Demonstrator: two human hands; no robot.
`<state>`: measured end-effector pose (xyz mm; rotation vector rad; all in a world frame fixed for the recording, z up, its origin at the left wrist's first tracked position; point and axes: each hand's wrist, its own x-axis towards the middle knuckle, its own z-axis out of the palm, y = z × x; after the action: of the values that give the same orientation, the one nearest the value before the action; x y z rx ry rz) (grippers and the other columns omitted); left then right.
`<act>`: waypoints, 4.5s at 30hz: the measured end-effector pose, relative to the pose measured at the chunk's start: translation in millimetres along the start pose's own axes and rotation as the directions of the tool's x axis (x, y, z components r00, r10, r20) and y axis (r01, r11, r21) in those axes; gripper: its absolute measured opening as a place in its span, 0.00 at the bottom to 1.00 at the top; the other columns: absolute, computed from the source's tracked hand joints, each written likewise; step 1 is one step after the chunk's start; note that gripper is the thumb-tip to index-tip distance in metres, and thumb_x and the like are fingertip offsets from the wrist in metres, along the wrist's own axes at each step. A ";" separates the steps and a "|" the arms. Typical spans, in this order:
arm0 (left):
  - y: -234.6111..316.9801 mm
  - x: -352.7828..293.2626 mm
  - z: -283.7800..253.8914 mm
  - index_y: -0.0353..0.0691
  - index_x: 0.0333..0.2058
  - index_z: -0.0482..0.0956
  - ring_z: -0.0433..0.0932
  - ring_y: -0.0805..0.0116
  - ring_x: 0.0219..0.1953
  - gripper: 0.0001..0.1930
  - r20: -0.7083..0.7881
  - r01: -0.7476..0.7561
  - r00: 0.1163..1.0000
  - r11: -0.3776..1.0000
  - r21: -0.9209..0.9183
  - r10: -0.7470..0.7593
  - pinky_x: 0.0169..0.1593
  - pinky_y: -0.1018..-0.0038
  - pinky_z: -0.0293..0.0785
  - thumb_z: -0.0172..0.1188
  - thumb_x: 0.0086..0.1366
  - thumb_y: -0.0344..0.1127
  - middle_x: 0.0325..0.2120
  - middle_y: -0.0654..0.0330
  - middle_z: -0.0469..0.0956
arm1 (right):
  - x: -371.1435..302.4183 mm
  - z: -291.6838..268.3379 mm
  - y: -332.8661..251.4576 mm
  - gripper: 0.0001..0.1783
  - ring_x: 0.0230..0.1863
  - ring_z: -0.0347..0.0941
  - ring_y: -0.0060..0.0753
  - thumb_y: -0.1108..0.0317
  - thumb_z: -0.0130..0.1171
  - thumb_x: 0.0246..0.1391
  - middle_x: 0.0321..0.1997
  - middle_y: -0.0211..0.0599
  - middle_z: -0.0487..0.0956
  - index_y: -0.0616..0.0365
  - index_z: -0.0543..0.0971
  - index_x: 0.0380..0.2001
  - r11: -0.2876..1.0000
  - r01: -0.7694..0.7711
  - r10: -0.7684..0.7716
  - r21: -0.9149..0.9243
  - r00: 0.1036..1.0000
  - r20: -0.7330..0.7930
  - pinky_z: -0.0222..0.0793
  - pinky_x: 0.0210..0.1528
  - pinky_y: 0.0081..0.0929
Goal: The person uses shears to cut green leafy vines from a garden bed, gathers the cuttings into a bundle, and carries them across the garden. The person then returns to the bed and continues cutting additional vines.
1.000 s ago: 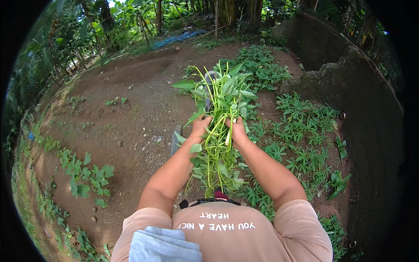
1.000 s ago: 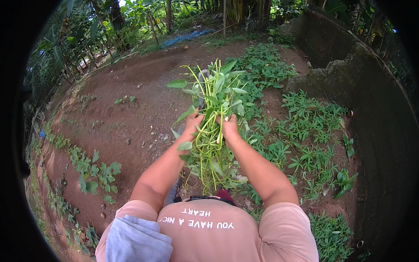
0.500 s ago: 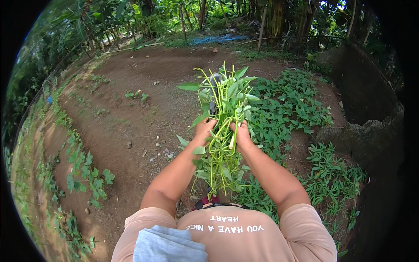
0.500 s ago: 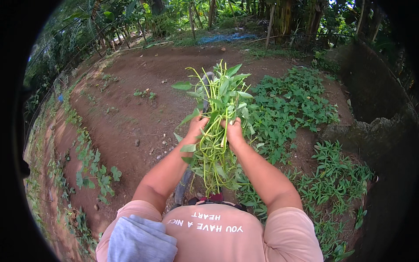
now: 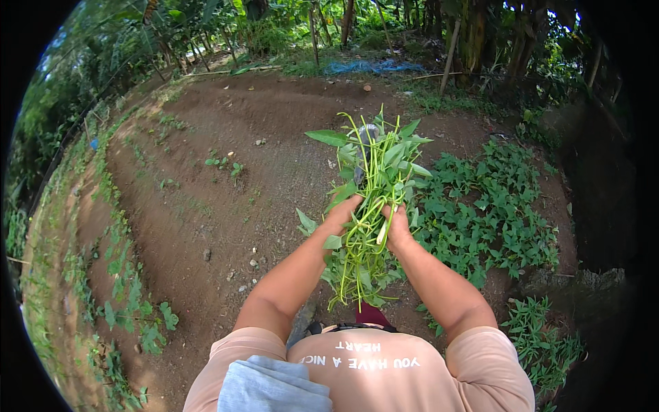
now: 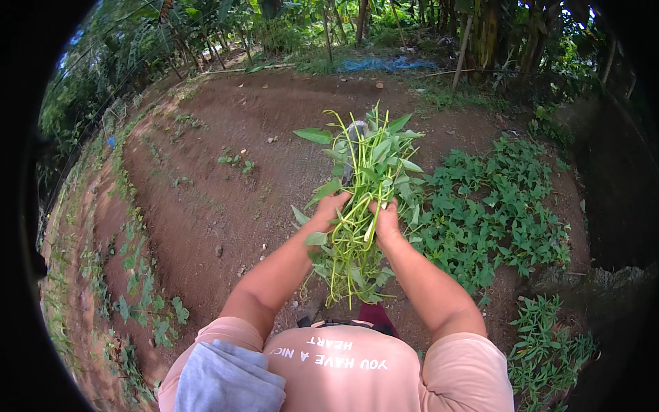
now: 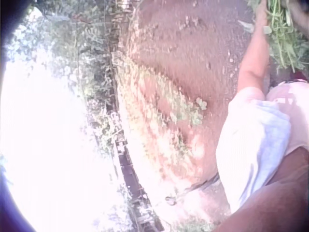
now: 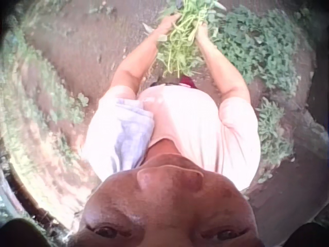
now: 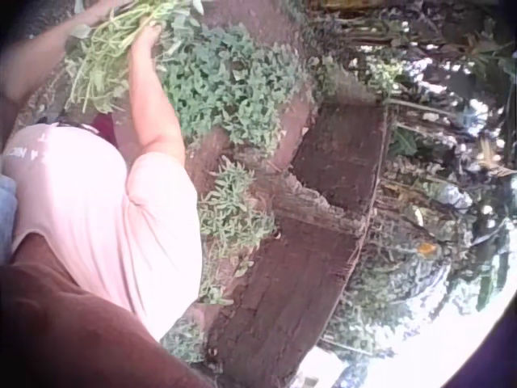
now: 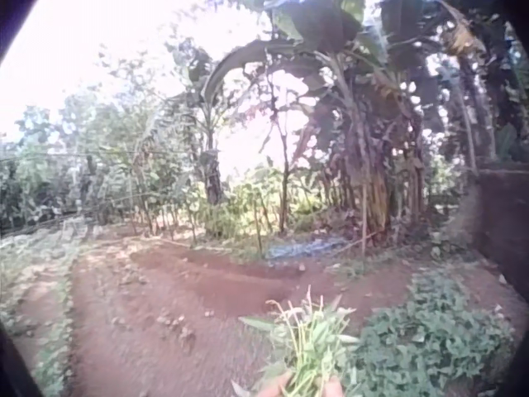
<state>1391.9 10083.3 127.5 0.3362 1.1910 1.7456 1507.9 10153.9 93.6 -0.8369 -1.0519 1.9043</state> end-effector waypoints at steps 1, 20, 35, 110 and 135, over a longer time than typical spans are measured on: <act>-0.8 19.2 -8.3 0.32 0.38 0.72 0.77 0.68 0.20 0.14 0.025 -0.010 1.000 1.000 0.004 0.009 0.21 0.70 0.74 0.59 0.57 0.34 0.26 0.56 0.77 | 25.4 3.0 4.8 0.27 0.43 0.69 0.35 0.71 0.59 0.45 0.43 0.39 0.71 0.59 0.60 0.47 1.000 -0.011 0.012 -0.013 0.999 0.038 0.65 0.47 0.32; 145.2 449.0 -144.0 0.32 0.46 0.71 0.78 0.69 0.25 0.15 -0.184 -0.241 0.949 0.965 0.100 0.256 0.26 0.75 0.75 0.54 0.58 0.27 0.30 0.57 0.77 | 466.8 203.6 64.6 0.33 0.43 0.71 0.37 0.62 0.66 0.43 0.44 0.44 0.72 0.63 0.60 0.48 0.978 -0.128 0.167 -0.167 0.954 0.248 0.69 0.44 0.32; 213.1 861.7 -75.9 0.35 0.46 0.71 0.76 0.67 0.26 0.18 0.057 -0.022 0.998 0.970 0.241 0.009 0.27 0.71 0.74 0.58 0.56 0.30 0.32 0.55 0.77 | 845.7 212.5 48.8 0.30 0.45 0.69 0.39 0.66 0.64 0.44 0.45 0.44 0.70 0.61 0.59 0.47 0.984 -0.104 0.110 0.145 0.993 -0.032 0.68 0.44 0.35; -0.9 1959.3 -4.4 0.38 0.54 0.62 0.72 0.68 0.18 0.22 -0.255 0.328 0.944 0.493 0.806 -0.211 0.21 0.71 0.70 0.50 0.61 0.35 0.23 0.55 0.74 | 1959.8 -36.3 78.4 0.15 0.43 0.70 0.45 0.61 0.60 0.47 0.44 0.37 0.69 0.45 0.72 0.39 -0.029 -0.270 -0.266 -0.962 0.930 -0.253 0.64 0.44 0.42; 34.4 1954.0 -27.6 0.39 0.50 0.63 0.69 0.72 0.16 0.17 -0.471 0.618 0.735 0.768 0.170 -0.488 0.17 0.75 0.67 0.50 0.63 0.33 0.20 0.59 0.71 | 1951.0 -6.5 220.2 0.15 0.41 0.74 0.45 0.69 0.51 0.53 0.39 0.45 0.78 0.55 0.72 0.46 0.583 -0.474 0.244 -0.660 0.877 -0.414 0.66 0.45 0.35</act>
<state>375.9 11671.4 -388.2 -0.2146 1.6716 1.1016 523.7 11769.3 -432.1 -1.8780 -1.6047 1.5351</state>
